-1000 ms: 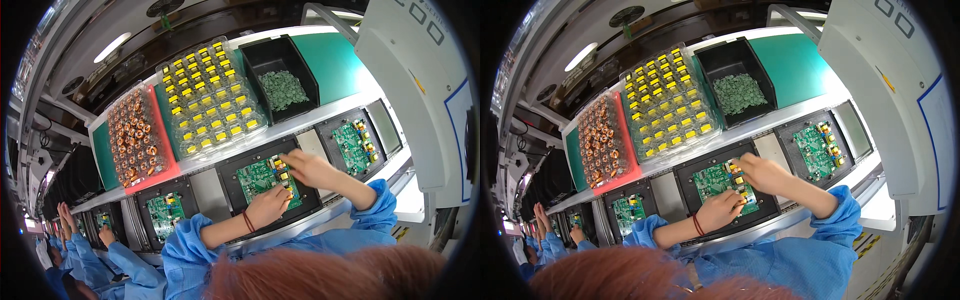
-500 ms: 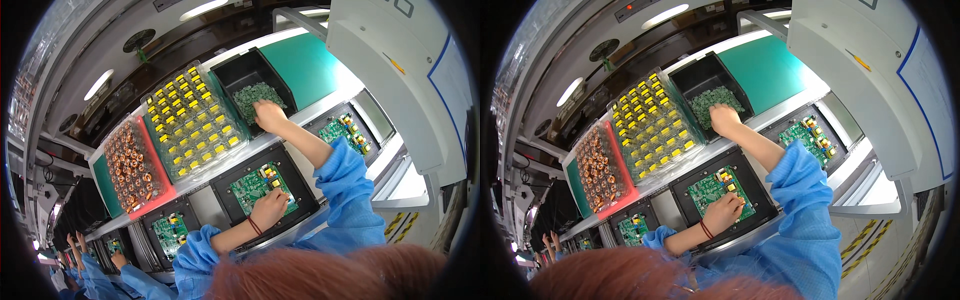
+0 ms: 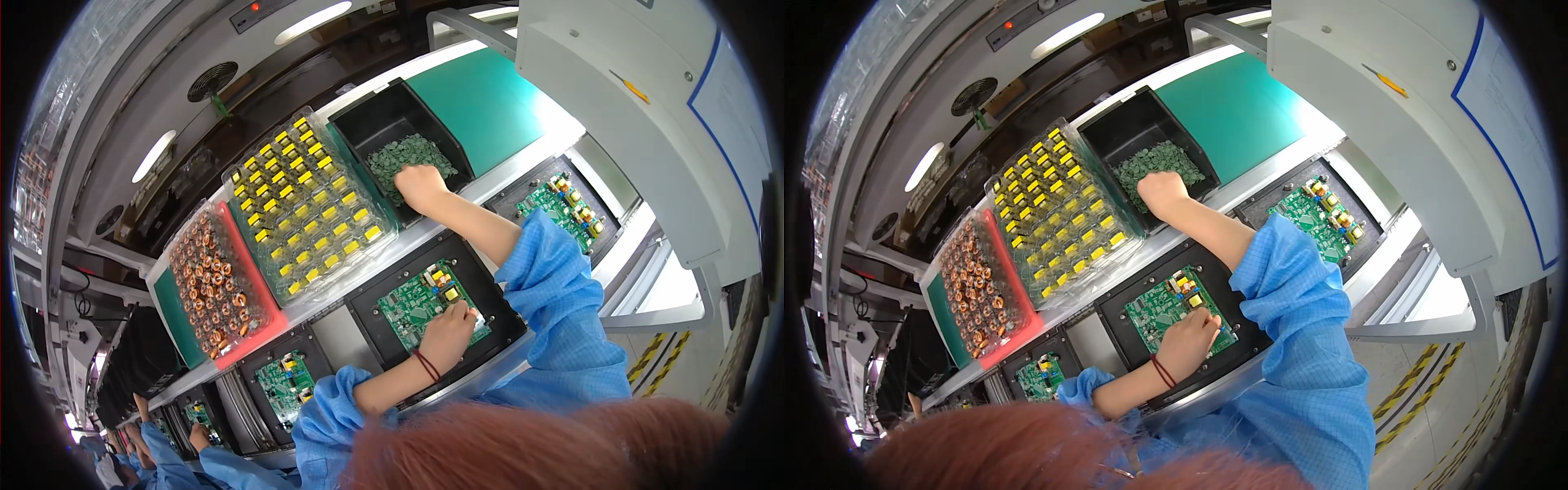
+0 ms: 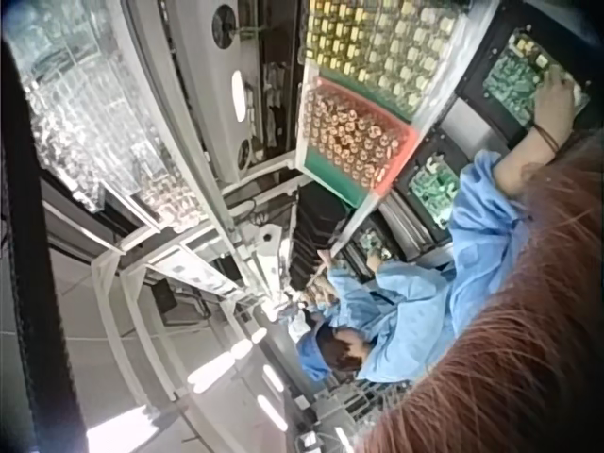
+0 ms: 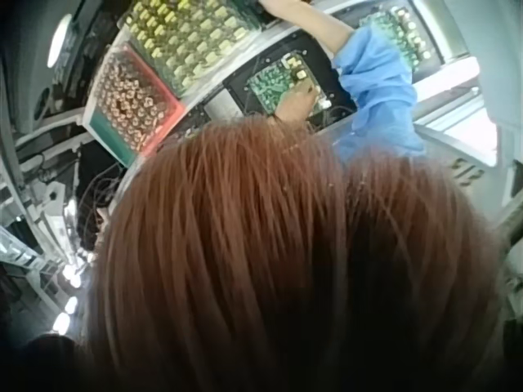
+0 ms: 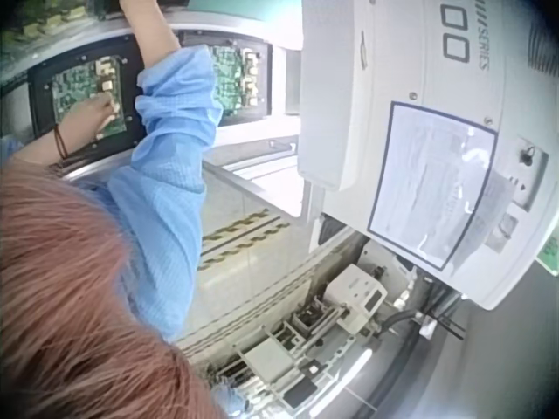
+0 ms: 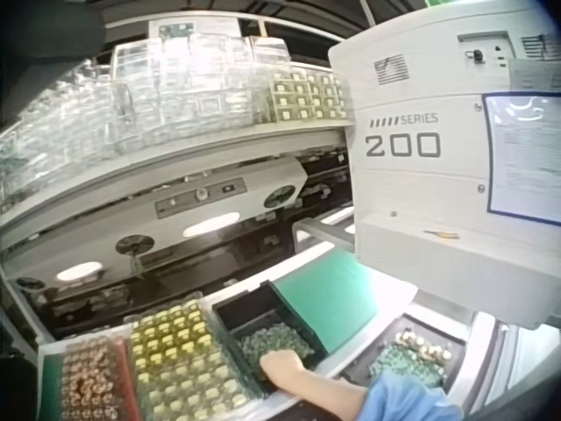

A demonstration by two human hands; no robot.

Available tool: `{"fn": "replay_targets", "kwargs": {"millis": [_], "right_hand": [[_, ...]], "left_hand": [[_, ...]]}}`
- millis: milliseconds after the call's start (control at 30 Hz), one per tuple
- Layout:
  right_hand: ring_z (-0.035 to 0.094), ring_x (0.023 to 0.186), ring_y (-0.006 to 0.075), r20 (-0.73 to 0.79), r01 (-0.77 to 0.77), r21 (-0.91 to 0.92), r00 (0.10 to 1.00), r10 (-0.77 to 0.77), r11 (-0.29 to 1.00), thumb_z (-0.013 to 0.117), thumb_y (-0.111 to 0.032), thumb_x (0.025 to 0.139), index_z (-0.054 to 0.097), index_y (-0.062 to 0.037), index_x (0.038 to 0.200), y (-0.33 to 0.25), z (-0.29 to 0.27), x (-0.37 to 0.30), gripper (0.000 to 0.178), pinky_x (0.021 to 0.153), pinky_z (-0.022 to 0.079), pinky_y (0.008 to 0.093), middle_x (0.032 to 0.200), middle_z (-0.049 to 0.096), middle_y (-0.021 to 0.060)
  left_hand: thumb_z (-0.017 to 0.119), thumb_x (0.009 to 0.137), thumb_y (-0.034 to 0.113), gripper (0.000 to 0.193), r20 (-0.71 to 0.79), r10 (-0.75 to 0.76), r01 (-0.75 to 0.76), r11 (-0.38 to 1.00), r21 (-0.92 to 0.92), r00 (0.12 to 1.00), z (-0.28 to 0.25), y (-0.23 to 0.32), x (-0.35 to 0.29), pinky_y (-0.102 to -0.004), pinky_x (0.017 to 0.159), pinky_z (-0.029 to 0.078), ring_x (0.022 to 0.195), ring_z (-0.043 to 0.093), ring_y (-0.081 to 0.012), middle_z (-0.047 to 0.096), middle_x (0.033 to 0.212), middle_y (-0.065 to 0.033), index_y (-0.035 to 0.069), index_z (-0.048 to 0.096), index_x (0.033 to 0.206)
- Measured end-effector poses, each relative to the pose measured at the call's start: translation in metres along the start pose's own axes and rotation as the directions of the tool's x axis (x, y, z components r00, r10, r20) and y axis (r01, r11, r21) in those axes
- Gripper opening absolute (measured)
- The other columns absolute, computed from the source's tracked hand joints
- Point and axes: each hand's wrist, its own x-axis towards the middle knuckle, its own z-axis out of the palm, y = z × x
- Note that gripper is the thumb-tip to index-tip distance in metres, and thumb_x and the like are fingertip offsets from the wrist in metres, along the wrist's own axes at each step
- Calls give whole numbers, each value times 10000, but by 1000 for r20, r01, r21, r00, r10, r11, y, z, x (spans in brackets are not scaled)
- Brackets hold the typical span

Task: The person assembles circuit boards on a production line by taking electronic components, including inductors and transformers, from trays and inserting them onto the boards by hand.

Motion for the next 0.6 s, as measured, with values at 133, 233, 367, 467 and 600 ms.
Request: {"fn": "replay_targets", "kwargs": {"millis": [133,233,367,467,600], "right_hand": [[686,752,242,-40,79,-96,996,-83,992,586,-88,747,664,-63,802,1,-2,-2,99,626,537,350,788,687,98],[681,729,259,-190,77,-30,978,-82,997,531,-81,775,591,-52,846,4,-3,-2,97,589,544,355,797,670,118],[646,782,331,-461,114,242,887,11,964,500,-73,813,594,-38,980,13,-10,-26,194,668,528,406,866,645,172],[660,831,229,-239,20,619,957,164,785,568,-29,850,603,38,1067,40,-5,-75,230,723,521,326,974,651,177],[654,734,157,54,-204,722,969,239,661,614,-31,813,619,28,977,26,-55,-142,175,632,500,265,815,680,121]], "left_hand": [[633,819,171,288,49,40,-35,995,-97,998,-37,-5,-2,-355,722,494,847,582,-245,528,937,-84,50,585,1075],[632,829,184,382,107,-35,46,994,-101,994,-73,-20,-32,-360,756,486,878,582,-263,549,966,-89,67,559,1184],[640,832,185,351,96,-106,116,988,-105,990,-116,-48,-88,-376,757,484,862,591,-278,592,937,-106,64,576,1155],[659,805,145,283,-170,-314,321,947,17,934,-143,-80,-130,-380,767,485,864,594,-303,606,951,-133,43,623,1066],[650,787,80,254,-461,-519,643,749,160,720,-170,-118,-184,-399,806,474,910,583,-338,602,977,-157,8,623,1028]]}}
